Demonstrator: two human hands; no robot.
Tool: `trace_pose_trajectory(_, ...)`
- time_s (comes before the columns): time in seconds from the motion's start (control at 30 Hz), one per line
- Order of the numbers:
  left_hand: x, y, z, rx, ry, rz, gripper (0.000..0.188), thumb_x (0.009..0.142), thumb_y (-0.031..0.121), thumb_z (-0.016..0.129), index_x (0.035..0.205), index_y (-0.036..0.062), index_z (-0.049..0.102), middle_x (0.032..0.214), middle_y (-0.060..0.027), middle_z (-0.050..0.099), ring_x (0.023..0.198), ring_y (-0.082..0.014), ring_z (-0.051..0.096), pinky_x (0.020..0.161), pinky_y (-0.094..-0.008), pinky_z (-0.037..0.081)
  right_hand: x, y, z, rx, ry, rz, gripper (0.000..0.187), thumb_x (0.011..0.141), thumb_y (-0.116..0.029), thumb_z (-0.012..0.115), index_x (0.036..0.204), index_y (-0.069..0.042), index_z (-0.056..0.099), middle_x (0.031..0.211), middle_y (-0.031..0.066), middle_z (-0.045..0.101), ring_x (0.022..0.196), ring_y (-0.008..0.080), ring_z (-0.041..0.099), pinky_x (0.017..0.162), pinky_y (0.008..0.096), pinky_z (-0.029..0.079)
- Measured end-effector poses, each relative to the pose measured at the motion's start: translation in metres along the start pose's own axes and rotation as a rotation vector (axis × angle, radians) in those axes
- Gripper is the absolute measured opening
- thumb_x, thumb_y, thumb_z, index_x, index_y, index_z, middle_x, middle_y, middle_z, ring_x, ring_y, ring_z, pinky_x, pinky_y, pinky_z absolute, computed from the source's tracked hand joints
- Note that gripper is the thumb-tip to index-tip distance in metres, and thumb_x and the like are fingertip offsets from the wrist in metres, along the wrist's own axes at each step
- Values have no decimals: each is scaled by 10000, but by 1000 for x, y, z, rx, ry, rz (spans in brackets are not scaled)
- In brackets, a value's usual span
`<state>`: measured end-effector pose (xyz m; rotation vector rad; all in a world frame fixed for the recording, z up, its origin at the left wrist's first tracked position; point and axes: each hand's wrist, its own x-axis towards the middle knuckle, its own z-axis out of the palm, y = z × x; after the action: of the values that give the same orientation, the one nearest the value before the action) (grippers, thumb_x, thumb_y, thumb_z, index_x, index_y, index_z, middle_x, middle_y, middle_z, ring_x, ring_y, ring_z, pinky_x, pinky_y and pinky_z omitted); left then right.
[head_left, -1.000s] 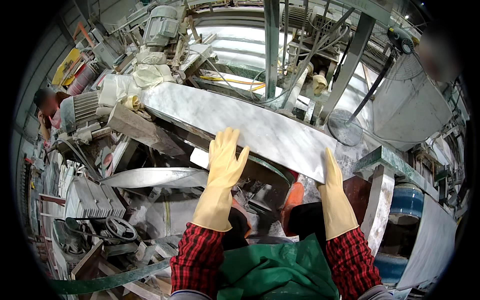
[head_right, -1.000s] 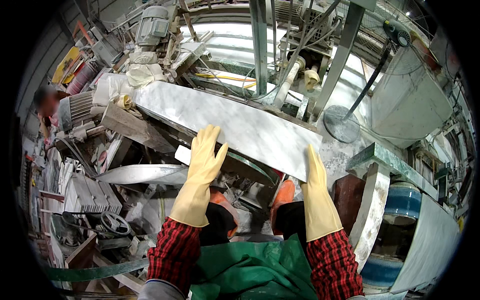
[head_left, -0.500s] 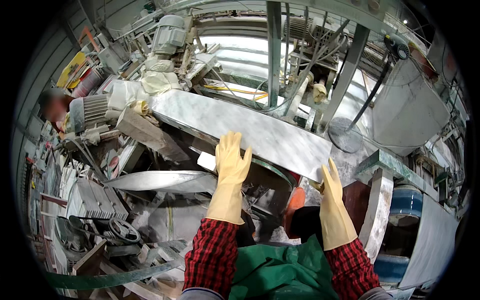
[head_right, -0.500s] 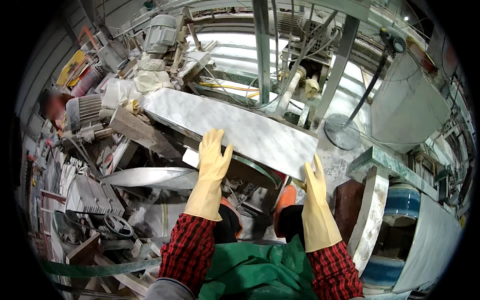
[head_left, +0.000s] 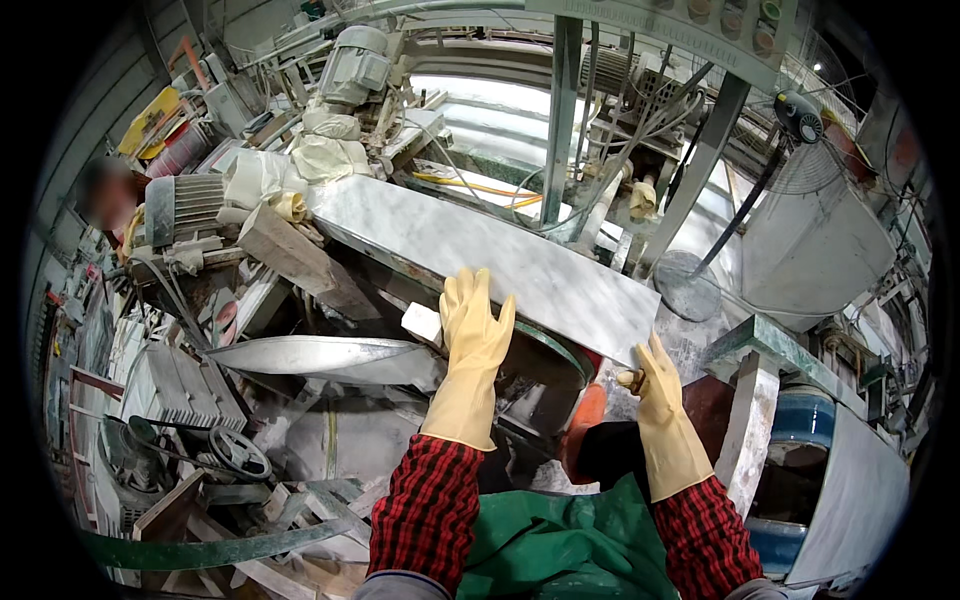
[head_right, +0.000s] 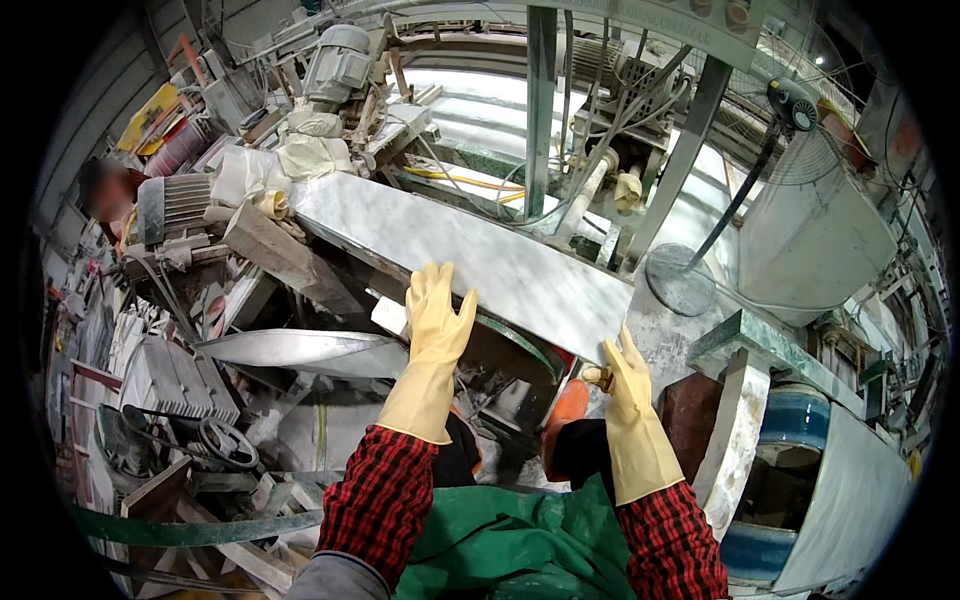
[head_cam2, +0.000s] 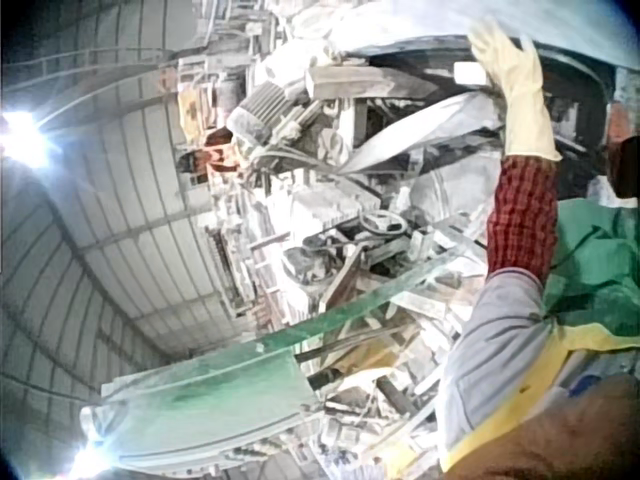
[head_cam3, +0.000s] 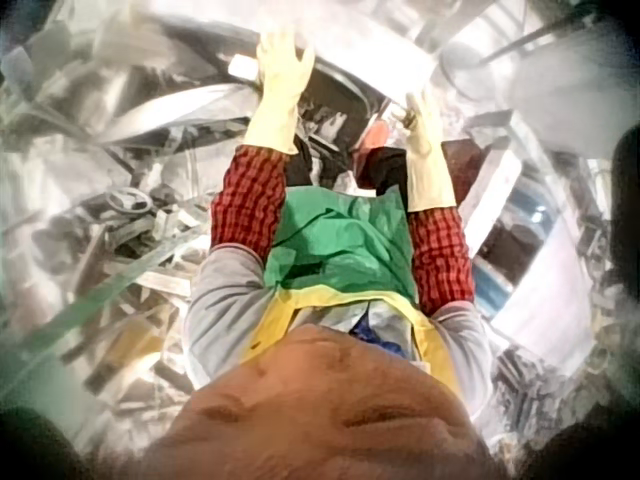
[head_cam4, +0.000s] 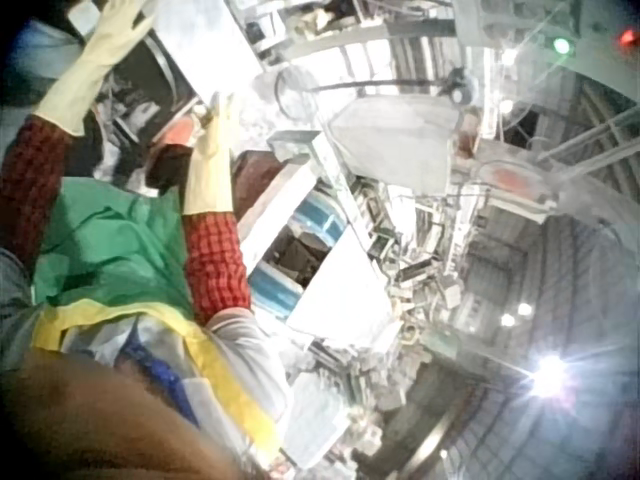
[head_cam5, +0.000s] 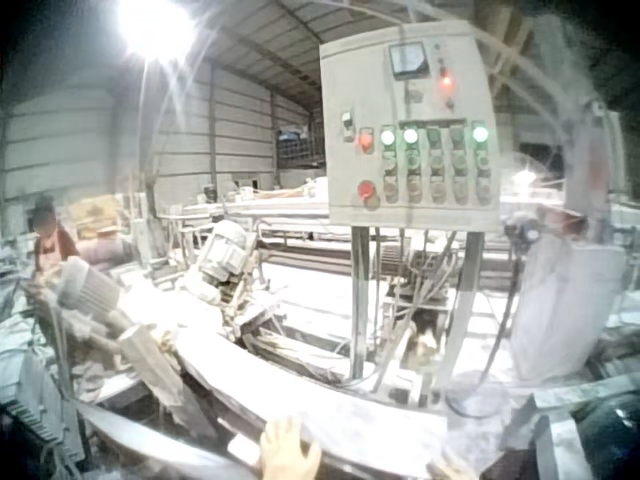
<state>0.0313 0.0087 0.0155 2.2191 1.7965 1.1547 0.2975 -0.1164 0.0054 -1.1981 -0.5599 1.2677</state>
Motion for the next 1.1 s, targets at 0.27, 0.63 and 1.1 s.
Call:
trace_pose_trajectory(0.27, -3, 0, 7, 59, -20, -66, 548, 855, 326, 693, 1289, 22, 555, 1333, -219, 487, 1270, -454, 381, 1083, -524, 309, 1, 2, -2, -75, -58, 91, 677, 1013, -194, 575, 1593, -143, 230, 912, 59, 682, 592, 116, 630, 519, 225, 478)
trace_pose_trajectory(0.63, -9, 0, 13, -31, -82, -114, 602, 881, 321, 691, 1384, 48, 503, 1506, -245, 382, 1387, -508, 293, 1150, -532, 286, 2, 4, -1, -65, -80, 75, 711, 1012, -179, 568, 1603, -150, 176, 812, 66, 643, 615, 129, 639, 507, 242, 504)
trace_pose_trajectory(1.1, -7, 8, 0, -45, -11, 10, 553, 836, 235, 702, 1302, -16, 541, 1357, -240, 472, 1236, -512, 396, 1067, -536, 367, 0, -1, 16, -26, -155, 67, 767, 1004, -197, 566, 1614, -177, 102, 725, 56, 662, 527, 115, 607, 486, 211, 451)
